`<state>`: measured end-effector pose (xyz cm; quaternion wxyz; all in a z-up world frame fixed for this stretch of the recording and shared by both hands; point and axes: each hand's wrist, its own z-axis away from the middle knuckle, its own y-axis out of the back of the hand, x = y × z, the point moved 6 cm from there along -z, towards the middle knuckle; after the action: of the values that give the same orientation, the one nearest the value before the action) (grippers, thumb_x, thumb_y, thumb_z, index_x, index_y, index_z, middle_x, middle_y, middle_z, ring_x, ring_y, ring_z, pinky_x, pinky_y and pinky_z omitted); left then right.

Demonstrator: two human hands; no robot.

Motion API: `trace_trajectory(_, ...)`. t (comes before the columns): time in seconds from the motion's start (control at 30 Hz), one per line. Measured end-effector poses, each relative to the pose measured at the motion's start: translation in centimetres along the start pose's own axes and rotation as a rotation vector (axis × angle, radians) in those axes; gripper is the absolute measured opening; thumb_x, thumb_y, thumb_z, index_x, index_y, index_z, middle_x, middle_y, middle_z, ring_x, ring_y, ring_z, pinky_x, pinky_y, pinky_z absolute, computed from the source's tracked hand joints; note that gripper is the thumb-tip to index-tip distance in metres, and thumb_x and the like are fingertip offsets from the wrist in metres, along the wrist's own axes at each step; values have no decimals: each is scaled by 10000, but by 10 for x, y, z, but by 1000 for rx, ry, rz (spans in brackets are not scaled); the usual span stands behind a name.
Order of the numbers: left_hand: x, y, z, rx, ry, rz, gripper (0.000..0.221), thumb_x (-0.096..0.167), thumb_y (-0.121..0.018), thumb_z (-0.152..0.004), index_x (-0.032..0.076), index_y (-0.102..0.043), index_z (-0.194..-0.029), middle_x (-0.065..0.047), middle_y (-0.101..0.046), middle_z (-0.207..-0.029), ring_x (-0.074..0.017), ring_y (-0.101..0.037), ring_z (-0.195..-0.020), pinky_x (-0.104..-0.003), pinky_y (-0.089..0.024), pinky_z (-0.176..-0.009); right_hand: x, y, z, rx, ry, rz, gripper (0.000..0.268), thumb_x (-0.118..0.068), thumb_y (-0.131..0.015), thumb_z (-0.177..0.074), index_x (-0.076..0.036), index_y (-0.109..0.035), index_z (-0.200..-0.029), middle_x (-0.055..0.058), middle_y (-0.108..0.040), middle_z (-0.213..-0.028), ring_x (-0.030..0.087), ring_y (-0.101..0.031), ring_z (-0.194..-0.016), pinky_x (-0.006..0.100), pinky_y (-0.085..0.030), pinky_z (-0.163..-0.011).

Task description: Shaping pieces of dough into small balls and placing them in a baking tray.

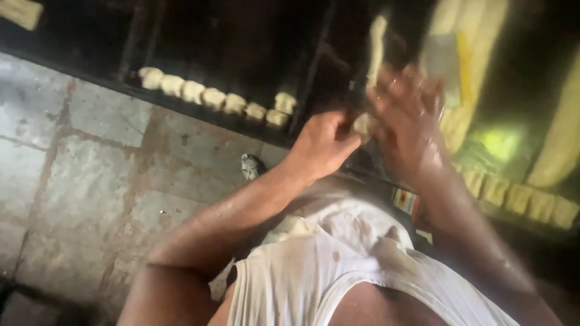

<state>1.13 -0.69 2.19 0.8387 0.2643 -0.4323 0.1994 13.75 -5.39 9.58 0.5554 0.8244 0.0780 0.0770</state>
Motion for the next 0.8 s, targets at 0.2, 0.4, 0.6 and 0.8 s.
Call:
trace_trajectory(0.2,-52,56,4,120,-28,618,749,97,-685,-893,100,-333,-1555,-168,-806,-1044,-203,-795,-963,-300,-648,-852,-10,-74,-11,-588,-467,-584,333,-158,-795,-846,-118,-720,-1169,79,-730,-1152,217,-732,-1033,388,-620,-880)
trace_trajectory(0.4,-75,149,-5,616,-448,257,376,100,-634,-968,28,-619,-1337,-104,-760,-1218,-217,-761,-1132,-346,-622,-959,-28,-64,-77,73,-188,-430,117,-138,-667,-1074,-137,-688,-1190,66,-726,-1118,219,-724,-1040,446,-617,-922)
trace_trajectory(0.6,-68,143,-60,505,-495,-439,256,88,-729,-865,16,-711,-1110,-175,-725,-1064,-375,-677,-994,-495,-541,-898,-19,-109,-77,42,98,467,450,-343,-583,-912,-198,-572,-1338,74,-675,-1343,262,-666,-1191,557,-497,-991)
trace_trajectory(0.8,-59,125,-96,245,-482,-473,288,-22,-685,-811,62,-743,-1081,-164,-698,-1110,-368,-688,-1029,-454,-556,-882,27,-54,-3,13,-431,-423,249,-177,-594,-1129,-70,-684,-1335,157,-736,-1265,231,-714,-977,388,-612,-863)
